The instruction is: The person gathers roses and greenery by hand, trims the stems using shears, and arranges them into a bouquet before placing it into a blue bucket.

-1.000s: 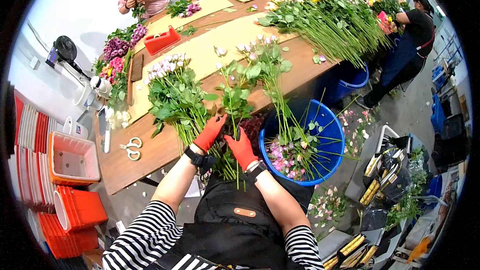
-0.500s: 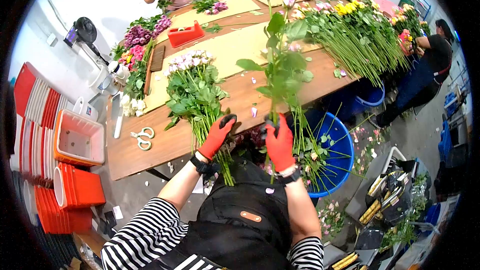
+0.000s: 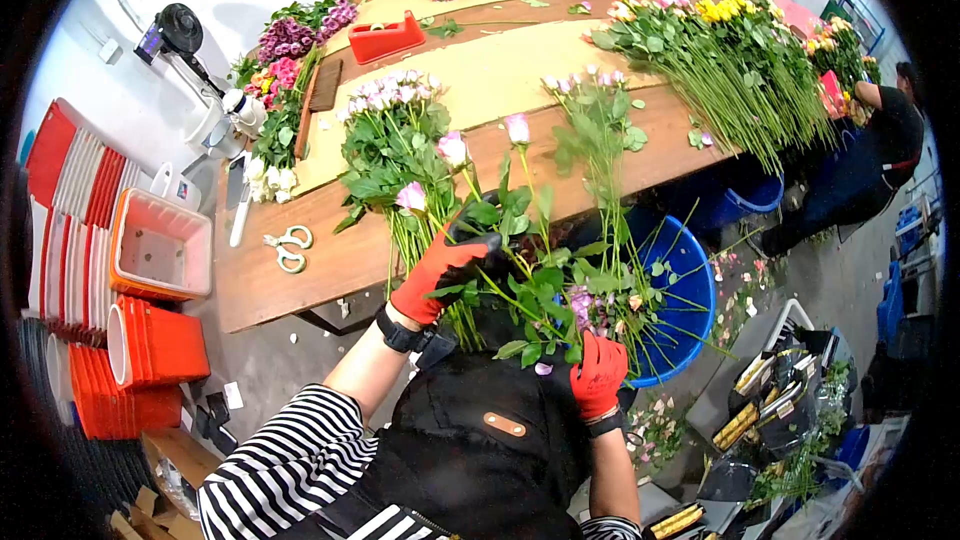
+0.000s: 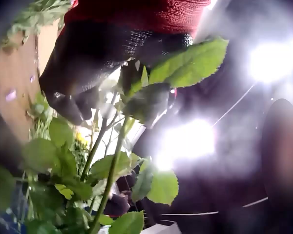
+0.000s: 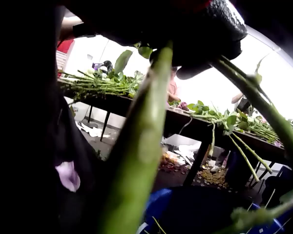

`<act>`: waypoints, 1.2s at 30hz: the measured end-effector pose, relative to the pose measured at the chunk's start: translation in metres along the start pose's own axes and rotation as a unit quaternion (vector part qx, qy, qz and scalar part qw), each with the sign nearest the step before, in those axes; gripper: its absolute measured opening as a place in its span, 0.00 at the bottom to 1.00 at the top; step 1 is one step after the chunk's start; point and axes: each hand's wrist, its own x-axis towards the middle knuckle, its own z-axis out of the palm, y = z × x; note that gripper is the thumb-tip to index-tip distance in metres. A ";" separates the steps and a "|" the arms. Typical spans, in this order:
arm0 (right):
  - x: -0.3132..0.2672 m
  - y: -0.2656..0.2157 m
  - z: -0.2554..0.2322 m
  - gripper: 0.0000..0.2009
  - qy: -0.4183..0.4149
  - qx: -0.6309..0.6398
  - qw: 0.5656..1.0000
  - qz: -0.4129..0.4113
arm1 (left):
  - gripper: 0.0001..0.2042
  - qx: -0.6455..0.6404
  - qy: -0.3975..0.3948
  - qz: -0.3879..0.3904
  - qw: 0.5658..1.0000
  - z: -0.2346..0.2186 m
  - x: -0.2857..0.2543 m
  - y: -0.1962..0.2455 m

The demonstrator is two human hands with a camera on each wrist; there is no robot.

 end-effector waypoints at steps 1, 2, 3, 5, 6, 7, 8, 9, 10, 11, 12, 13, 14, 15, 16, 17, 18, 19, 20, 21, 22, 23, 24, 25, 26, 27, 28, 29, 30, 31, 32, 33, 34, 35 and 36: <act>-0.007 0.003 0.002 0.23 0.004 -0.008 1.000 -0.008 | 0.31 -0.049 -0.002 -0.004 0.999 -0.001 -0.001 -0.008; -0.013 0.006 0.005 0.23 0.008 -0.015 1.000 -0.017 | 0.28 -0.013 -0.022 0.050 0.998 -0.002 -0.004 -0.012; -0.019 0.009 0.007 0.23 0.011 -0.021 0.999 -0.026 | 0.26 0.022 -0.039 0.106 0.993 -0.002 -0.006 -0.017; -0.030 0.012 0.009 0.23 0.003 -0.021 1.000 -0.020 | 0.23 0.088 -0.039 0.155 0.983 -0.004 -0.007 -0.019; -0.036 0.015 0.013 0.23 0.004 -0.022 1.000 -0.020 | 0.23 0.123 -0.028 0.147 0.981 -0.004 -0.005 -0.018; -0.041 0.018 0.018 0.23 0.005 -0.023 1.000 -0.020 | 0.24 0.261 -0.012 0.216 0.941 -0.007 -0.003 -0.021; -0.043 0.020 0.021 0.24 0.001 -0.022 1.000 -0.010 | 0.25 0.391 0.004 0.281 0.876 -0.006 -0.002 -0.020; -0.045 0.022 0.024 0.24 -0.003 -0.022 1.000 0.000 | 0.25 0.377 -0.013 0.275 0.885 -0.003 -0.003 -0.020; -0.048 0.024 0.027 0.24 -0.007 -0.021 1.000 0.010 | 0.26 0.362 -0.029 0.269 0.892 0.001 -0.008 -0.019; -0.049 0.025 0.030 0.24 -0.012 -0.016 1.000 0.009 | 0.27 0.348 -0.046 0.262 0.899 0.005 -0.012 -0.019; -0.050 0.026 0.032 0.24 -0.018 -0.011 1.000 0.009 | 0.25 0.288 -0.031 0.227 0.930 0.012 -0.011 -0.022; -0.051 0.027 0.033 0.24 -0.023 -0.007 1.000 0.009 | 0.24 0.222 -0.012 0.194 0.955 0.020 -0.010 -0.025; -0.051 0.028 0.033 0.23 -0.004 -0.021 1.000 0.005 | 0.22 0.153 0.010 0.165 0.974 0.027 -0.009 -0.028; -0.050 0.028 0.033 0.23 0.005 -0.020 1.000 0.008 | 0.19 0.113 0.029 0.168 0.979 0.031 -0.008 -0.029; -0.051 0.026 0.033 0.23 0.013 -0.018 1.000 0.012 | 0.17 0.072 0.049 0.172 0.981 0.035 -0.007 -0.029; -0.050 0.025 0.032 0.23 0.022 -0.015 1.000 0.016 | 0.18 0.082 0.063 0.140 0.985 0.034 -0.006 -0.024; -0.049 0.024 0.030 0.21 0.026 -0.012 0.999 0.016 | 0.19 0.091 0.076 0.107 0.987 0.034 -0.005 -0.019; -0.047 0.022 0.027 0.19 0.029 -0.010 0.999 0.017 | 0.20 0.099 0.088 0.075 0.988 0.033 -0.004 -0.014; -0.046 0.020 0.024 0.17 0.033 -0.007 0.999 0.020 | 0.26 0.129 0.084 0.047 0.987 0.032 -0.007 -0.006; -0.047 0.020 0.023 0.19 0.030 -0.016 0.999 0.018 | 0.27 0.114 0.079 0.072 0.988 0.026 -0.005 -0.016; -0.047 0.020 0.022 0.21 0.028 -0.026 0.999 0.014 | 0.29 0.098 0.073 0.098 0.988 0.019 -0.004 -0.025; -0.046 0.019 0.021 0.22 0.027 -0.035 0.999 0.011 | 0.31 0.082 0.066 0.122 0.987 0.017 -0.003 -0.029; -0.045 0.018 0.020 0.22 0.024 -0.040 0.999 0.007 | 0.31 0.122 0.069 0.143 0.980 0.015 -0.003 -0.032; -0.044 0.015 0.018 0.21 0.021 -0.046 0.999 0.004 | 0.28 0.097 0.077 0.132 0.984 0.014 -0.004 -0.032; -0.043 0.015 0.017 0.21 0.018 -0.052 0.998 0.001 | 0.26 0.071 0.085 0.120 0.987 0.016 -0.004 -0.029; -0.043 0.014 0.017 0.20 0.021 -0.055 0.998 -0.002 | 0.23 0.045 0.093 0.109 0.989 0.018 -0.005 -0.025; -0.043 0.014 0.017 0.20 0.022 -0.058 0.998 -0.006 | 0.16 -0.051 0.128 0.104 0.985 0.026 -0.003 -0.023; -0.043 0.014 0.017 0.19 0.024 -0.061 0.998 -0.009 | 0.14 -0.098 0.127 0.081 0.984 0.019 0.000 -0.027; -0.042 0.014 0.017 0.19 0.026 -0.062 0.998 -0.015 | 0.12 -0.146 0.128 0.059 0.979 0.013 0.003 -0.031; -0.041 0.014 0.016 0.19 0.026 -0.063 0.998 -0.018 | 0.12 -0.193 0.132 0.037 0.972 0.006 0.006 -0.035; -0.042 0.012 0.013 0.19 0.023 -0.063 0.998 -0.017 | 0.12 -0.260 0.093 -0.025 0.961 -0.011 0.012 -0.040; -0.042 0.011 0.010 0.18 -0.025 -0.058 0.998 0.000 | 0.12 -0.327 0.056 -0.089 0.939 -0.027 0.016 -0.050; -0.035 0.010 0.008 0.19 -0.024 -0.020 1.000 -0.001 | 0.15 -0.312 0.068 -0.094 0.943 -0.040 0.020 -0.065; -0.030 0.006 0.004 0.19 -0.024 0.017 1.000 0.000 | 0.19 -0.292 0.065 -0.056 0.952 -0.038 0.021 -0.064; -0.027 0.002 -0.003 0.20 -0.056 0.068 0.996 0.027 | 0.20 -0.280 0.043 -0.044 0.958 -0.032 0.019 -0.057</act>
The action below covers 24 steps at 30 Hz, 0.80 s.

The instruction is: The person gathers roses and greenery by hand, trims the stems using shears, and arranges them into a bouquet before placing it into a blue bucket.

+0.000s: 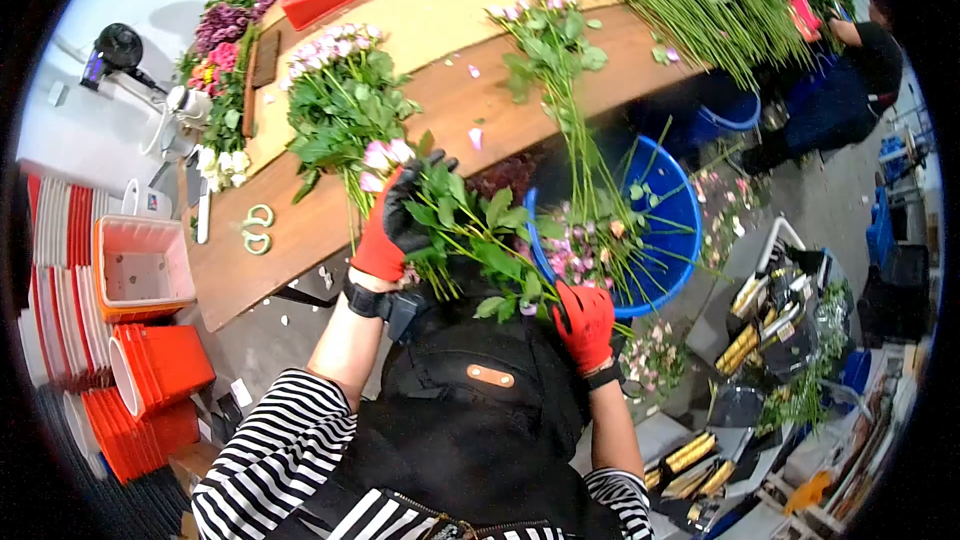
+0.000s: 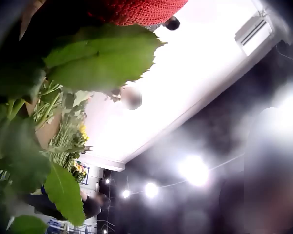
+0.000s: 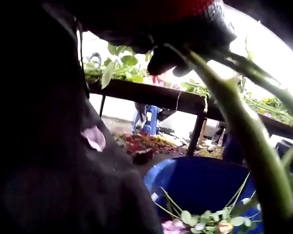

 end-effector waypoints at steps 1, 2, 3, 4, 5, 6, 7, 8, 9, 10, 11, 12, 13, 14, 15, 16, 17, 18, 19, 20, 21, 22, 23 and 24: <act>0.003 -0.005 -0.006 0.21 -0.028 0.052 0.998 0.024 | 0.22 0.014 -0.027 0.009 1.000 0.011 -0.003 0.006; 0.007 -0.009 -0.011 0.21 -0.054 0.105 0.992 0.047 | 0.22 0.073 -0.028 0.030 0.996 0.017 -0.005 0.010; 0.010 -0.014 -0.018 0.22 -0.063 0.163 0.982 0.070 | 0.23 0.077 -0.031 0.023 0.996 0.027 -0.009 0.013; 0.013 -0.018 -0.024 0.23 -0.070 0.222 0.968 0.093 | 0.23 0.094 -0.014 0.028 0.995 0.041 -0.012 0.016; 0.014 -0.019 -0.028 0.23 -0.076 0.279 0.950 0.115 | 0.24 0.112 0.002 0.032 0.993 0.054 -0.014 0.018; 0.015 -0.017 -0.028 0.22 -0.112 0.338 0.922 0.148 | 0.25 0.161 -0.005 0.065 0.985 0.063 -0.018 0.017; 0.014 -0.016 -0.026 0.22 -0.104 0.353 0.917 0.155 | 0.24 0.144 0.007 0.042 0.989 0.062 -0.016 0.018; 0.014 -0.015 -0.024 0.21 -0.095 0.367 0.911 0.161 | 0.23 0.165 -0.006 0.074 0.984 0.068 -0.020 0.016; 0.016 -0.016 -0.023 0.21 -0.086 0.381 0.906 0.165 | 0.23 0.185 -0.019 0.106 0.977 0.074 -0.024 0.015; 0.017 -0.017 -0.026 0.21 -0.090 0.390 0.897 0.187 | 0.23 0.147 -0.011 0.070 0.987 0.072 -0.021 0.018; 0.016 -0.015 -0.025 0.20 -0.075 0.393 0.895 0.196 | 0.23 0.179 -0.036 0.104 0.978 0.074 -0.022 0.017; 0.014 -0.013 -0.020 0.20 -0.059 0.396 0.893 0.205 | 0.22 0.208 -0.059 0.141 0.966 0.076 -0.024 0.017; 0.014 -0.011 -0.018 0.20 -0.044 0.400 0.891 0.212 | 0.22 0.215 -0.056 0.135 0.966 0.077 -0.024 0.018; 0.015 -0.010 -0.018 0.21 -0.039 0.382 0.902 0.196 | 0.22 0.222 -0.053 0.130 0.965 0.078 -0.025 0.020; 0.016 -0.008 -0.019 0.21 -0.035 0.364 0.913 0.179 | 0.23 0.226 -0.053 0.118 0.966 0.078 -0.027 0.021; 0.016 -0.006 -0.020 0.21 -0.031 0.347 0.923 0.161 | 0.23 0.230 -0.051 0.107 0.966 0.078 -0.030 0.023; 0.013 -0.004 -0.015 0.22 -0.008 0.359 0.917 0.176 | 0.23 0.224 -0.057 0.102 0.968 0.081 -0.032 0.023; 0.007 -0.002 -0.006 0.22 0.016 0.370 0.909 0.190 | 0.23 0.218 -0.063 0.097 0.969 0.087 -0.035 0.022; 0.003 0.000 0.001 0.23 0.041 0.381 0.901 0.204 | 0.23 0.212 -0.070 0.091 0.970 0.090 -0.036 0.021; 0.009 0.000 0.000 0.23 0.039 0.375 0.903 0.204 | 0.21 0.345 -0.084 0.154 0.922 0.087 -0.036 0.019; 0.017 0.002 -0.003 0.24 0.037 0.369 0.906 0.204 | 0.19 0.285 -0.073 0.125 0.948 0.085 -0.035 0.014; 0.027 0.003 -0.007 0.24 0.036 0.363 0.909 0.204 | 0.20 0.371 -0.124 0.193 0.900 0.086 -0.040 0.010; 0.034 0.001 -0.011 0.24 0.061 0.341 0.916 0.201 | 0.22 0.453 -0.148 0.241 0.845 0.087 -0.044 0.008; 0.041 -0.003 -0.017 0.24 0.087 0.318 0.923 0.199 | 0.24 0.525 -0.163 0.293 0.782 0.088 -0.048 0.005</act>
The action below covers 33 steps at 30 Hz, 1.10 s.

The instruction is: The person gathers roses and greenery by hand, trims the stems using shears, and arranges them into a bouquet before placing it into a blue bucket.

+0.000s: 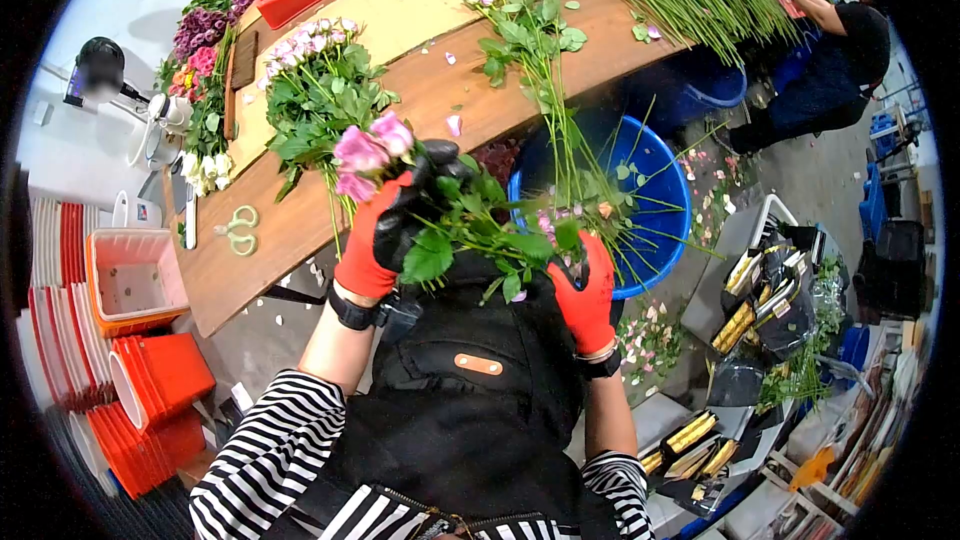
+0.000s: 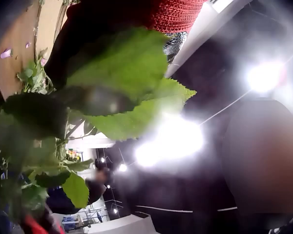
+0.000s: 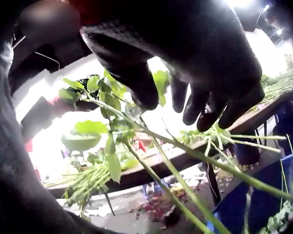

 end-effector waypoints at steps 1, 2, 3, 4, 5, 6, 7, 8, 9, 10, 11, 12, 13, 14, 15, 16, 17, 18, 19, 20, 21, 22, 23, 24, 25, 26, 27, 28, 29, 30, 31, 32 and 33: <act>0.004 -0.011 -0.001 0.24 0.029 -0.019 0.999 -0.012 | 0.24 0.059 -0.006 0.025 0.998 0.003 -0.001 0.000; 0.010 -0.028 -0.001 0.23 0.059 -0.019 0.998 -0.004 | 0.23 0.118 -0.008 0.051 0.992 0.005 -0.002 0.000; 0.016 -0.041 -0.002 0.23 0.072 -0.021 0.997 -0.023 | 0.21 0.090 -0.002 0.039 0.995 0.008 -0.002 0.002; 0.023 -0.054 -0.004 0.23 0.085 -0.021 0.995 -0.043 | 0.18 0.063 0.004 0.028 0.998 0.010 -0.002 0.005; 0.029 -0.066 -0.005 0.23 0.097 -0.021 0.993 -0.065 | 0.15 -0.015 0.020 -0.017 1.000 0.013 -0.004 0.008; 0.034 -0.077 -0.005 0.23 0.107 -0.004 0.992 -0.074 | 0.14 -0.032 0.025 -0.041 0.998 0.010 -0.004 0.004; 0.039 -0.087 -0.005 0.23 0.110 -0.012 0.990 -0.093 | 0.13 -0.050 0.031 -0.064 0.996 0.008 -0.005 0.001; 0.042 -0.097 -0.005 0.23 0.114 -0.019 0.987 -0.112 | 0.13 -0.007 0.029 -0.066 0.997 0.002 -0.009 -0.019; 0.046 -0.108 -0.005 0.23 0.118 -0.026 0.984 -0.131 | 0.13 -0.111 0.046 -0.099 0.988 0.001 -0.009 -0.020; 0.049 -0.124 -0.004 0.22 0.117 -0.017 0.984 -0.134 | 0.14 -0.213 0.070 -0.130 0.966 0.000 -0.009 -0.021; 0.050 -0.132 -0.002 0.22 0.124 -0.005 0.982 -0.143 | 0.14 -0.083 0.054 -0.068 0.993 0.001 -0.006 -0.023; 0.051 -0.138 0.000 0.22 0.131 0.005 0.980 -0.150 | 0.15 0.050 0.056 -0.006 0.997 0.003 -0.002 -0.025; 0.050 -0.144 0.001 0.22 0.139 0.013 0.978 -0.156 | 0.16 0.057 0.047 0.008 0.997 0.006 0.000 -0.024; 0.050 -0.151 0.000 0.23 0.138 -0.010 0.977 -0.163 | 0.17 0.040 0.032 0.010 0.999 0.010 0.001 -0.017; 0.049 -0.160 -0.002 0.24 0.120 -0.025 0.976 -0.181 | 0.17 -0.014 0.013 -0.023 1.000 0.016 0.000 -0.012; 0.048 -0.170 -0.006 0.24 0.103 -0.042 0.974 -0.196 | 0.18 -0.051 -0.003 -0.046 0.998 0.021 -0.003 -0.007; 0.047 -0.175 -0.007 0.25 0.086 -0.059 0.972 -0.209 | 0.19 -0.019 -0.032 -0.037 0.999 0.026 -0.009 -0.010; 0.047 -0.176 -0.008 0.28 0.069 -0.049 0.971 -0.224 | 0.21 -0.042 -0.060 -0.089 0.993 0.030 -0.014 -0.011; 0.046 -0.176 -0.010 0.31 0.050 -0.082 0.969 -0.229 | 0.23 -0.062 -0.086 -0.142 0.984 0.035 -0.019 -0.013; 0.047 -0.178 -0.010 0.33 0.043 -0.073 0.971 -0.225 | 0.23 -0.043 -0.090 -0.070 0.993 0.041 -0.020 -0.020; 0.047 -0.181 -0.007 0.34 0.035 -0.064 0.972 -0.222 | 0.23 -0.035 -0.094 -0.036 0.994 0.046 -0.021 -0.024; 0.048 -0.182 -0.004 0.35 0.037 -0.038 0.976 -0.209 | 0.23 -0.027 -0.096 -0.002 0.995 0.050 -0.020 -0.026; 0.050 -0.183 -0.005 0.35 0.033 -0.046 0.974 -0.217 | 0.23 -0.027 -0.102 -0.007 0.994 0.052 -0.015 -0.016; 0.053 -0.186 -0.006 0.35 0.028 -0.054 0.972 -0.225 | 0.22 -0.233 -0.065 -0.186 0.952 0.059 -0.014 0.001; 0.055 -0.188 -0.006 0.35 0.023 -0.060 0.970 -0.233 | 0.24 -0.165 -0.125 -0.094 0.974 0.059 -0.001 0.009; 0.055 -0.188 -0.006 0.33 0.026 -0.047 0.972 -0.227 | 0.26 -0.162 -0.140 -0.113 0.970 0.059 0.002 0.015; 0.055 -0.188 -0.006 0.30 0.029 -0.034 0.974 -0.222 | 0.28 -0.159 -0.156 -0.132 0.966 0.058 0.004 0.018; 0.058 -0.179 -0.006 0.28 0.025 -0.025 0.971 -0.238 | 0.29 -0.181 -0.150 -0.152 0.960 0.058 0.002 0.017; 0.061 -0.173 -0.007 0.27 0.021 -0.017 0.967 -0.253 | 0.30 -0.203 -0.144 -0.173 0.953 0.058 0.000 0.015; 0.063 -0.171 -0.009 0.23 0.020 0.019 0.971 -0.237 | 0.32 -0.225 -0.139 -0.192 0.945 0.059 -0.001 0.016; 0.063 -0.168 -0.011 0.23 0.015 0.057 0.977 -0.204 | 0.33 -0.284 -0.125 -0.207 0.928 0.061 -0.002 0.019; 0.062 -0.165 -0.013 0.23 0.010 0.094 0.981 -0.170 | 0.34 -0.372 -0.128 -0.236 0.888 0.055 -0.002 0.027; 0.060 -0.163 -0.015 0.23 0.005 0.132 0.982 -0.136 | 0.34 -0.378 -0.132 -0.259 0.879 0.052 0.000 0.034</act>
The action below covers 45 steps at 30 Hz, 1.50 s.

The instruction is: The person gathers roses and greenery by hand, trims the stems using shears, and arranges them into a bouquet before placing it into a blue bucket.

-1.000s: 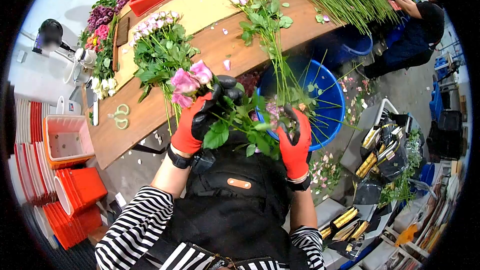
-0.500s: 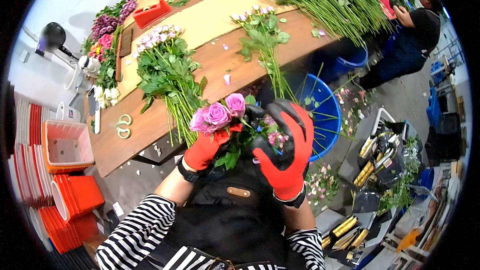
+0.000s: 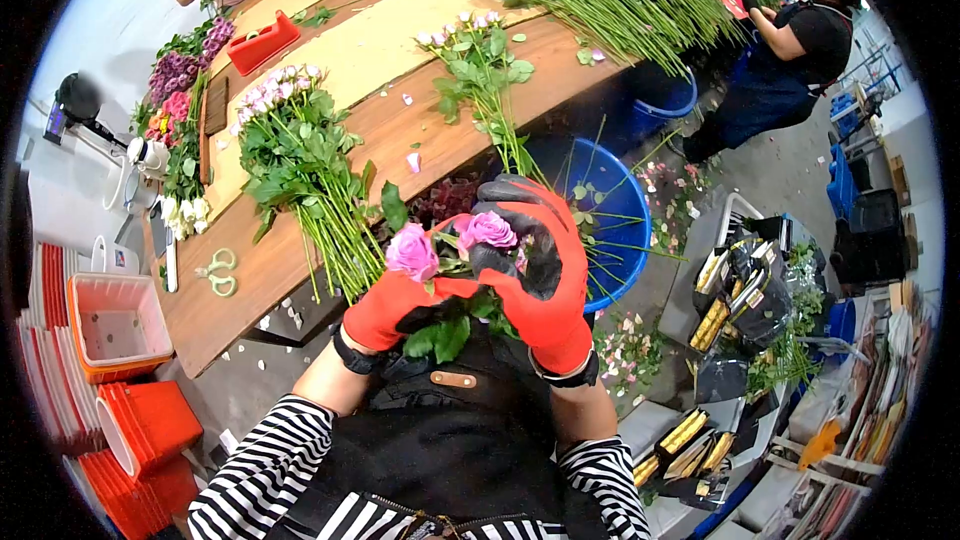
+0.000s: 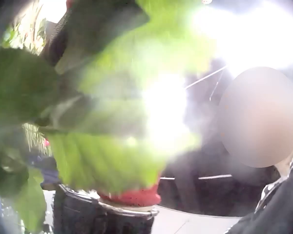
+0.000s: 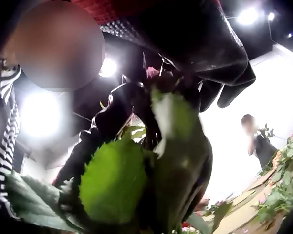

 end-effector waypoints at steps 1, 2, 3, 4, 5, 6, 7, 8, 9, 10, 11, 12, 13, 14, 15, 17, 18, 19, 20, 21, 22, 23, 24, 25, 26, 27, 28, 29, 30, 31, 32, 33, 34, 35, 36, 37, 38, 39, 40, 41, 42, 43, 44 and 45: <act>-0.003 -0.003 0.001 0.24 0.021 0.075 0.995 0.062 | 0.34 -0.011 0.003 -0.023 1.000 0.002 -0.002 0.007; -0.002 -0.006 0.000 0.24 0.016 0.096 0.993 0.070 | 0.31 0.013 0.007 -0.029 0.999 0.002 -0.002 0.008; 0.000 -0.009 0.000 0.24 0.010 0.118 0.990 0.078 | 0.28 0.038 0.010 -0.035 0.999 0.001 -0.002 0.009; 0.001 -0.010 -0.002 0.24 0.004 0.140 0.986 0.085 | 0.25 0.062 0.014 -0.042 0.997 0.000 -0.001 0.010; 0.002 -0.008 -0.006 0.24 -0.016 0.127 0.990 0.066 | 0.16 0.070 0.015 -0.048 0.996 -0.002 -0.002 0.009; 0.001 -0.006 -0.008 0.23 -0.021 0.137 0.988 0.071 | 0.16 0.052 0.022 -0.026 0.998 -0.003 0.000 0.004; 0.001 -0.004 -0.011 0.23 -0.026 0.147 0.986 0.076 | 0.15 0.034 0.029 -0.004 0.999 -0.004 0.002 -0.001; 0.001 -0.003 -0.012 0.23 -0.031 0.157 0.984 0.081 | 0.15 0.016 0.034 0.018 0.999 -0.005 0.004 -0.006; 0.005 -0.007 -0.006 0.24 0.006 0.165 0.985 0.052 | 0.20 -0.034 0.064 0.036 0.997 -0.001 0.009 -0.011; 0.003 -0.007 -0.007 0.23 0.042 0.142 0.988 0.044 | 0.27 -0.084 0.095 0.053 0.990 0.001 0.012 -0.012; 0.000 -0.007 -0.007 0.23 0.078 0.118 0.989 0.035 | 0.24 -0.064 0.138 0.005 0.988 -0.001 0.010 -0.007; -0.002 -0.006 -0.008 0.23 0.114 0.096 0.989 0.027 | 0.24 -0.010 0.135 0.020 0.991 -0.003 0.010 -0.009; -0.002 -0.006 -0.010 0.22 0.115 0.057 0.992 0.007 | 0.24 0.043 0.131 0.035 0.990 -0.006 0.010 -0.013; -0.002 -0.008 -0.010 0.22 0.099 0.023 0.995 0.001 | 0.24 0.064 0.131 0.036 0.989 -0.006 0.010 -0.013; -0.002 -0.012 -0.010 0.22 0.084 -0.012 0.996 -0.005 | 0.23 0.084 0.131 0.037 0.987 -0.005 0.011 -0.013; -0.002 -0.017 -0.004 0.21 0.086 -0.037 0.996 0.000 | 0.21 0.058 0.136 0.013 0.989 0.004 0.012 -0.005; -0.003 -0.017 -0.002 0.20 0.094 -0.024 0.995 0.020 | 0.19 0.042 0.137 0.009 0.990 0.004 0.013 -0.005; -0.004 -0.017 -0.001 0.19 0.102 -0.010 0.994 0.039 | 0.18 0.026 0.138 0.005 0.990 0.005 0.013 -0.005; -0.005 -0.016 0.001 0.19 0.108 0.005 0.993 0.058 | 0.15 0.006 0.139 0.010 0.990 0.003 0.013 -0.010; -0.005 -0.010 0.002 0.17 0.122 0.038 0.989 0.069 | 0.14 0.071 0.113 0.034 0.990 -0.001 0.011 -0.011; -0.006 -0.006 0.002 0.15 0.121 0.064 0.987 0.084 | 0.12 0.133 0.091 0.062 0.985 -0.005 0.009 -0.012; -0.007 -0.002 0.001 0.14 0.121 0.091 0.983 0.100 | 0.10 0.277 0.038 0.107 0.954 -0.014 0.003 -0.008; -0.008 0.001 0.001 0.12 0.120 0.117 0.979 0.115 | 0.09 0.412 -0.016 0.149 0.899 -0.019 -0.001 -0.006; -0.009 0.003 0.001 0.10 0.118 0.158 0.968 0.152 | 0.10 0.410 -0.009 0.152 0.899 -0.018 -0.002 -0.006; -0.010 0.004 0.001 0.09 0.115 0.199 0.955 0.189 | 0.10 0.408 -0.002 0.155 0.900 -0.016 -0.002 -0.006; -0.011 0.006 0.001 0.08 0.112 0.239 0.938 0.224 | 0.11 0.405 0.005 0.158 0.900 -0.015 -0.003 -0.006; -0.013 0.010 0.002 0.09 0.099 0.259 0.935 0.223 | 0.11 0.407 0.003 0.166 0.898 -0.015 -0.003 -0.008; -0.016 0.016 0.002 0.09 0.086 0.280 0.930 0.220 | 0.10 0.410 0.001 0.175 0.895 -0.017 -0.003 -0.012; -0.018 0.021 0.002 0.11 0.073 0.300 0.926 0.218 | 0.10 0.412 -0.001 0.184 0.893 -0.020 -0.002 -0.016; -0.019 0.023 0.002 0.12 0.059 0.320 0.921 0.215 | 0.09 0.401 -0.009 0.194 0.895 -0.024 -0.001 -0.019; -0.018 0.021 0.002 0.12 0.058 0.348 0.910 0.216 | 0.09 0.391 -0.018 0.203 0.898 -0.028 0.001 -0.022; -0.017 0.017 0.002 0.12 0.056 0.375 0.900 0.216 | 0.09 0.393 -0.023 0.214 0.894 -0.030 0.002 -0.024; -0.016 0.015 0.001 0.12 0.054 0.403 0.888 0.217 | 0.09 0.395 -0.027 0.225 0.890 -0.030 0.003 -0.024; -0.015 0.014 0.003 0.11 0.078 0.395 0.888 0.225 | 0.09 0.391 -0.031 0.224 0.892 -0.030 0.004 -0.023; -0.014 0.014 0.007 0.11 0.101 0.386 0.887 0.232 | 0.10 0.387 -0.035 0.225 0.894 -0.029 0.006 -0.021; -0.014 0.014 0.009 0.11 0.125 0.378 0.886 0.240 | 0.10 0.382 -0.039 0.225 0.895 -0.029 0.007 -0.020; -0.015 0.014 0.009 0.11 0.124 0.385 0.885 0.232 | 0.10 0.375 -0.033 0.205 0.904 -0.029 0.007 -0.021; -0.016 0.015 0.009 0.11 0.124 0.393 0.883 0.223 | 0.10 0.367 -0.026 0.186 0.911 -0.030 0.005 -0.024; -0.018 0.017 0.007 0.11 0.112 0.404 0.883 0.212 | 0.11 0.354 -0.024 0.168 0.920 -0.031 0.004 -0.028; -0.020 0.018 0.005 0.11 0.101 0.414 0.882 0.201 | 0.11 0.341 -0.022 0.151 0.928 -0.032 0.003 -0.031; -0.022 0.020 0.003 0.12 0.089 0.425 0.880 0.191 | 0.11 0.327 -0.019 0.133 0.935 -0.032 0.002 -0.032; -0.026 0.034 -0.002 0.12 0.072 0.423 0.886 0.175 | 0.11 0.324 -0.019 0.112 0.939 -0.031 -0.001 -0.031; -0.019 0.022 0.001 0.13 0.096 0.416 0.886 0.180 | 0.11 0.337 -0.021 0.126 0.933 -0.027 -0.002 -0.024; -0.012 0.009 0.005 0.14 0.120 0.409 0.886 0.184 | 0.10 0.351 -0.021 0.140 0.926 -0.022 -0.002 -0.017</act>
